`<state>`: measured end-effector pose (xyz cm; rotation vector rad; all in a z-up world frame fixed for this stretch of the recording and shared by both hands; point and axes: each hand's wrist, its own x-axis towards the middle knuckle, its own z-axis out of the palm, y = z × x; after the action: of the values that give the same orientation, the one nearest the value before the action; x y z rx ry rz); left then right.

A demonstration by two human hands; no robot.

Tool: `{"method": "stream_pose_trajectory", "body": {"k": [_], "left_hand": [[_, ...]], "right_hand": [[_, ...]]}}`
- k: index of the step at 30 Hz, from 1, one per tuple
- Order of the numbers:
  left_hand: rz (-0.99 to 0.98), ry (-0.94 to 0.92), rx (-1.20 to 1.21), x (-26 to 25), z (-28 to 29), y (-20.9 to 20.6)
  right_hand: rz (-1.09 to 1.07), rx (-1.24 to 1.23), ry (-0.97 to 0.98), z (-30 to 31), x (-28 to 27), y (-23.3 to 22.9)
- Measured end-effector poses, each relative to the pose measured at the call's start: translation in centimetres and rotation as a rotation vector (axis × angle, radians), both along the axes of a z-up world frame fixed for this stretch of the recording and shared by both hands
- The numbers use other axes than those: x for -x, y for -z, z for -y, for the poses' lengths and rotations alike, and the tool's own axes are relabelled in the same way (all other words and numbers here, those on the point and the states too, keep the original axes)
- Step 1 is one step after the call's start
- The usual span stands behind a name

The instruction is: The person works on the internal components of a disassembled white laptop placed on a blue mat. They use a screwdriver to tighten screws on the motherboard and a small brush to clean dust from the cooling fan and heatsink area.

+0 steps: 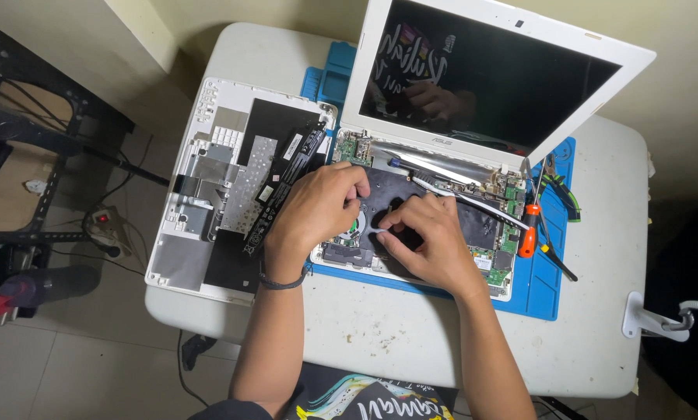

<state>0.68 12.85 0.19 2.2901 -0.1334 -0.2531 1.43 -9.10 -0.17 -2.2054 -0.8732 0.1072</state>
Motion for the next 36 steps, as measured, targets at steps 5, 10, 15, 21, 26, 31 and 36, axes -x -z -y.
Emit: {"method": "stream_pose_trajectory", "body": {"k": [5, 10, 15, 21, 26, 31, 36], "left_hand": [[0.068, -0.006, 0.027, 0.2, 0.1, -0.5], [0.157, -0.015, 0.05, 0.0, 0.7, -0.4], [0.37, -0.075, 0.155, -0.7, 2.1, -0.1], [0.397, -0.082, 0.238, -1.1, 5.4, 0.5], [0.445, -0.128, 0.309, -1.4, 6.7, 1.5], [0.477, -0.183, 0.372, -1.6, 6.6, 2.8], [0.501, -0.249, 0.422, -1.7, 6.2, 3.3]], "right_hand": [[0.025, -0.009, 0.014, 0.1, -0.1, 0.1], [0.092, -0.012, 0.087, 1.4, -0.9, 0.7], [0.387, 0.164, 0.402, 3.5, -1.6, -0.5], [0.407, 0.276, 0.412, 4.8, -2.2, 0.5], [0.421, 0.34, 0.363, 4.7, -2.3, 0.2], [0.411, 0.341, 0.349, 4.8, -2.2, 0.3], [0.41, 0.283, 0.418, 5.1, -2.4, 0.2]]}}
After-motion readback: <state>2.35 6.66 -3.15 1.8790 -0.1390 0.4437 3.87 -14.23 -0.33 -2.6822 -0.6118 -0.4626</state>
